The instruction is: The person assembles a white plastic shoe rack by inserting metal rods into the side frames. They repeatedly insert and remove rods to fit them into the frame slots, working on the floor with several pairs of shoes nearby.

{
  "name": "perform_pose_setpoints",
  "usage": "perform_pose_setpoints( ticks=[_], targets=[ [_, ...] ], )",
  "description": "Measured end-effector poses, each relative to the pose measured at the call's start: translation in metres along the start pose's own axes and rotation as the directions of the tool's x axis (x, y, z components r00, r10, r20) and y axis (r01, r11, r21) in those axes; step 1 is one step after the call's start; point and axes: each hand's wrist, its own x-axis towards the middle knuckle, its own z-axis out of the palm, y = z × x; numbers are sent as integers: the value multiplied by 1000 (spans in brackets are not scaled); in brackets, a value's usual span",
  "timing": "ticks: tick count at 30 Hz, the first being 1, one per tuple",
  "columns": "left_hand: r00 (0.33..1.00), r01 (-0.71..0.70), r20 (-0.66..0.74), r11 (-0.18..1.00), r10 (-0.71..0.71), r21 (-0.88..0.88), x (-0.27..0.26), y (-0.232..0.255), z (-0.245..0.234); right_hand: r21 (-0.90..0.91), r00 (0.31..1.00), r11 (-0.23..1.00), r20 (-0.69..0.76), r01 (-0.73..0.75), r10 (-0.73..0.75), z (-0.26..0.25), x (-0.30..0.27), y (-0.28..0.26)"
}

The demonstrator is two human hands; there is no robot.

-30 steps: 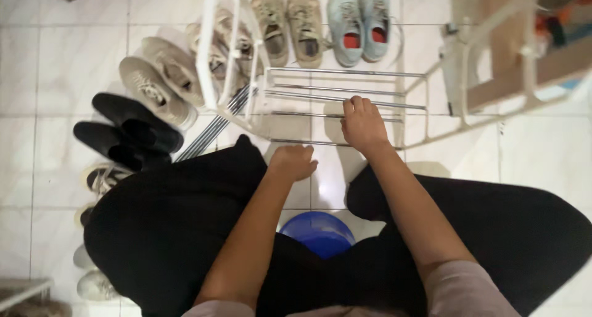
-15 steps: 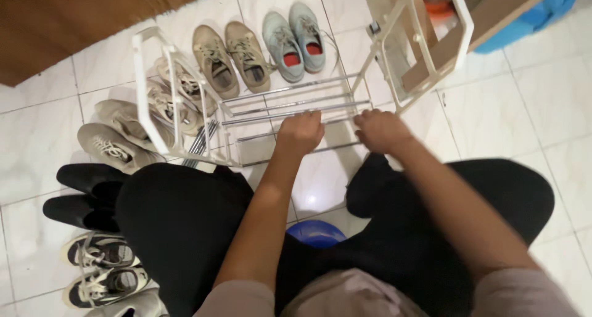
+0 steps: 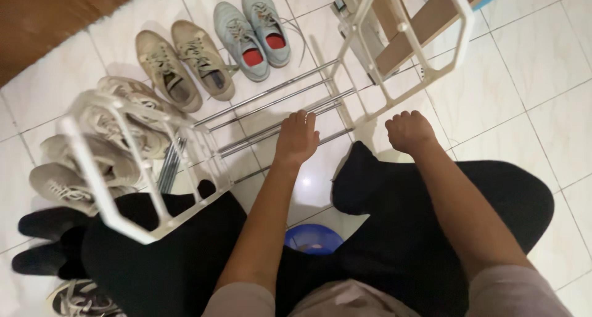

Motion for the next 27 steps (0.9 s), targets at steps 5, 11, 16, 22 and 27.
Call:
perform_pose_setpoints(
  ticks=[5,11,16,22,27],
  targets=[
    [998,25,53,996,-21,-91,8,0,27,574,960,795,-58,-193,275,-11,25,9],
    [999,31,33,999,-32,27,26,0,47,909,944,416,-108,-34,313,-20,72,7],
    [997,-18,-72,1000,17,-10,54,6,67,889,987,457,-53,-24,154,-46,79,-3],
    [999,2,54,999,1,-42,77,16,83,669,990,743,-82,-28,111,-59,69,-22],
    [992,55,122,988,-37,-145,87,23,84,738,989,669,-16,-86,145,-37,77,-32]
  ],
)
